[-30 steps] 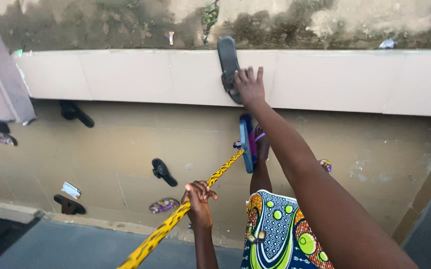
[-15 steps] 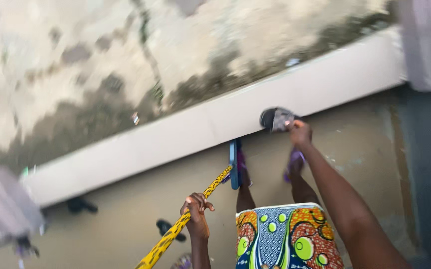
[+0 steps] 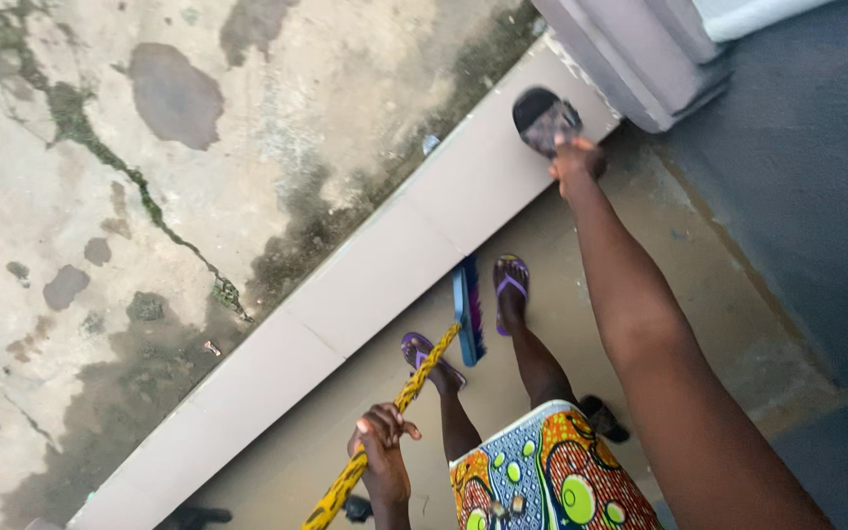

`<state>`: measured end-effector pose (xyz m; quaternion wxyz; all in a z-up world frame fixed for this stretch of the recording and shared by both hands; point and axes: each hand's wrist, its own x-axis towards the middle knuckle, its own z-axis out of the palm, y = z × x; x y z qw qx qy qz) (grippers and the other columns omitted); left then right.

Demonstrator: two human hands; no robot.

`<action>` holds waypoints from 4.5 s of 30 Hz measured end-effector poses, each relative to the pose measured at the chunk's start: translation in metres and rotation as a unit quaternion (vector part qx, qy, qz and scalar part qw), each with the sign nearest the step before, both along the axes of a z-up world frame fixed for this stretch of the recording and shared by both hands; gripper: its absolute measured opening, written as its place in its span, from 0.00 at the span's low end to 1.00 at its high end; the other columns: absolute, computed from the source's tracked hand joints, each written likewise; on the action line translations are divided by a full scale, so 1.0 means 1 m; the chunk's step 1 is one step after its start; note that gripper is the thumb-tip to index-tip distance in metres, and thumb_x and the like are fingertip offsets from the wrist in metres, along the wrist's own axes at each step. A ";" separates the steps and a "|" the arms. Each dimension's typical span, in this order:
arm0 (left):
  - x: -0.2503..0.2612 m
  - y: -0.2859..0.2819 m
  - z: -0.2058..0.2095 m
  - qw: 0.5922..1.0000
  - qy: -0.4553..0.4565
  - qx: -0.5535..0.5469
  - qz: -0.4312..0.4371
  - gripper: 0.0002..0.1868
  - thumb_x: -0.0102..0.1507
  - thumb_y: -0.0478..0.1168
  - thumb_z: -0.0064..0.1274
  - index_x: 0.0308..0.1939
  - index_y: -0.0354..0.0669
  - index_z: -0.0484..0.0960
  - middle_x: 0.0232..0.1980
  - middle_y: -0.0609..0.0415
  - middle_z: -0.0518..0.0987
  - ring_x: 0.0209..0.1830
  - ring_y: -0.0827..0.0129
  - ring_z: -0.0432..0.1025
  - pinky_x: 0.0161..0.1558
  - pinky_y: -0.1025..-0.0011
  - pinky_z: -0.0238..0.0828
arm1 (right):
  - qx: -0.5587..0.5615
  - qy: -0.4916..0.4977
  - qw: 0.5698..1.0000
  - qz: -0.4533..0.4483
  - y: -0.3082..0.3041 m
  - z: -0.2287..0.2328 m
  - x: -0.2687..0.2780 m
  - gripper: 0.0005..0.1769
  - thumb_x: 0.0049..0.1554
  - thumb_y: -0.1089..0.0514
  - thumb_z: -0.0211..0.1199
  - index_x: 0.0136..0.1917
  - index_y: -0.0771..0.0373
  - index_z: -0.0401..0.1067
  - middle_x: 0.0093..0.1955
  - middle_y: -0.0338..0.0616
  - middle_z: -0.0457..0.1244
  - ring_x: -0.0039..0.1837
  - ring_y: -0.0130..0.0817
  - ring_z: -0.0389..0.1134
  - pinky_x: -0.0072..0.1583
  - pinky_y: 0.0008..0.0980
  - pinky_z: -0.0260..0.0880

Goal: The person sweeps trash and sandals across a tiled porch using a broom, picking up individual pieces of litter by hand to place them into a bucket.

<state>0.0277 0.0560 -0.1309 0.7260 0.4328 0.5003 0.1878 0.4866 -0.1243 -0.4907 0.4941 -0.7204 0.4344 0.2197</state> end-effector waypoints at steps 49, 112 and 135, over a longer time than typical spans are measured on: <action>-0.059 -0.112 -0.006 0.894 0.100 0.014 -0.437 0.21 0.73 0.57 0.41 0.51 0.42 0.75 0.56 0.47 0.73 0.41 0.77 0.66 0.50 0.77 0.71 | 0.006 -0.005 1.000 0.014 -0.273 0.193 -0.699 0.12 0.58 0.56 0.59 0.53 0.57 0.78 0.47 0.48 0.73 0.47 0.38 0.74 0.51 0.35 0.72; -0.100 -0.153 -0.096 0.881 0.090 0.153 -0.439 0.21 0.74 0.48 0.45 0.48 0.34 0.87 0.44 0.49 0.86 0.46 0.69 0.78 0.53 0.68 0.73 | 0.116 -0.095 0.955 -0.257 -0.264 0.146 -0.527 0.12 0.57 0.47 0.65 0.42 0.57 0.75 0.41 0.36 0.66 0.42 0.26 0.65 0.45 0.34 0.66; -0.003 -0.001 -0.043 0.945 0.180 0.162 -0.222 0.22 0.71 0.49 0.48 0.35 0.35 0.87 0.31 0.54 0.80 0.32 0.75 0.70 0.40 0.73 0.69 | 0.486 -0.030 0.869 -0.085 0.062 0.018 -0.186 0.28 0.63 0.46 0.62 0.70 0.62 0.62 0.63 0.47 0.63 0.63 0.39 0.66 0.64 0.45 0.62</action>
